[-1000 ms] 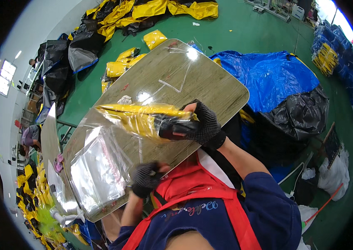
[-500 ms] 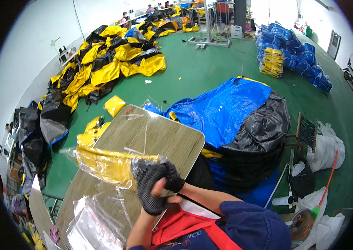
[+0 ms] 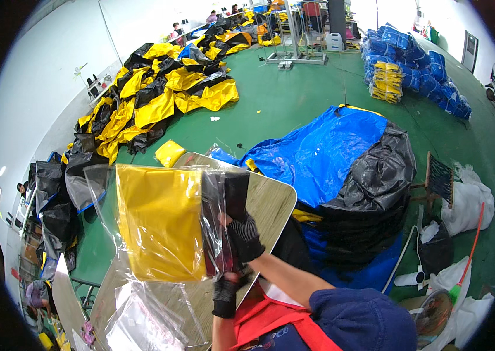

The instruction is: The person folds yellow and blue waterproof pouches and inserts them into clear plastic bags on a workbench. The person handles each pouch one at a time, folds it, places it into a bag, and sets the bag aside.

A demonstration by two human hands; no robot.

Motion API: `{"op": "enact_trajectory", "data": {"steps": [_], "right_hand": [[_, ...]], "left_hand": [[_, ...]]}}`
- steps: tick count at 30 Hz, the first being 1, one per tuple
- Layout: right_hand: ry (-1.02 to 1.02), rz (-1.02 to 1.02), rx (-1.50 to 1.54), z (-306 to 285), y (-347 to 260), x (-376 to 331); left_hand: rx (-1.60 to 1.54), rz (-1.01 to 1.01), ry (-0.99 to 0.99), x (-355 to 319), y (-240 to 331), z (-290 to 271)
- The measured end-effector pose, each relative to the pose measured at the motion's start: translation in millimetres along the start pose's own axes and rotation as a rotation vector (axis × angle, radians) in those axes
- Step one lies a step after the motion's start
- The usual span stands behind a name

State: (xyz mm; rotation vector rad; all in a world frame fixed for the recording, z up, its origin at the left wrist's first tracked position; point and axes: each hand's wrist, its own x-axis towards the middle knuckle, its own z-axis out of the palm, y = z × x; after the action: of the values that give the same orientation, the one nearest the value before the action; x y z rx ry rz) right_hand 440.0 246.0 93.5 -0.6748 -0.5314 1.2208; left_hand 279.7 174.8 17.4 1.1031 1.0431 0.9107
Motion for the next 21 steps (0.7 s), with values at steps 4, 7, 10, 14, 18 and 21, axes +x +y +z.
{"op": "enact_trajectory", "data": {"steps": [4,7,10,14,18,21], "right_hand": [[-0.371,-0.48,-0.62,23.8,-64.4,5.7],[-0.819,-0.734,-1.151,47.8,-92.5,-6.4],[-0.679,-1.015,-1.127,52.2,-94.3,-4.6],[-0.372,-0.334,-0.343,33.2,-93.7,2.4],[-0.253,-0.005,-0.39,24.1,-65.2,28.7],[-0.06,-0.182,-0.458,47.8,-53.7,26.3]], "left_hand": [[0.953,0.682,0.033,-72.6,126.5,-25.4],[1.193,1.038,0.624,-35.4,190.5,-32.2],[0.904,0.634,0.264,-11.8,188.4,-79.7],[1.009,0.728,0.325,-11.2,157.0,-138.7],[-0.037,0.803,0.279,-3.5,158.7,-71.3],[-0.091,0.677,0.347,-9.7,173.7,-67.8]]}}
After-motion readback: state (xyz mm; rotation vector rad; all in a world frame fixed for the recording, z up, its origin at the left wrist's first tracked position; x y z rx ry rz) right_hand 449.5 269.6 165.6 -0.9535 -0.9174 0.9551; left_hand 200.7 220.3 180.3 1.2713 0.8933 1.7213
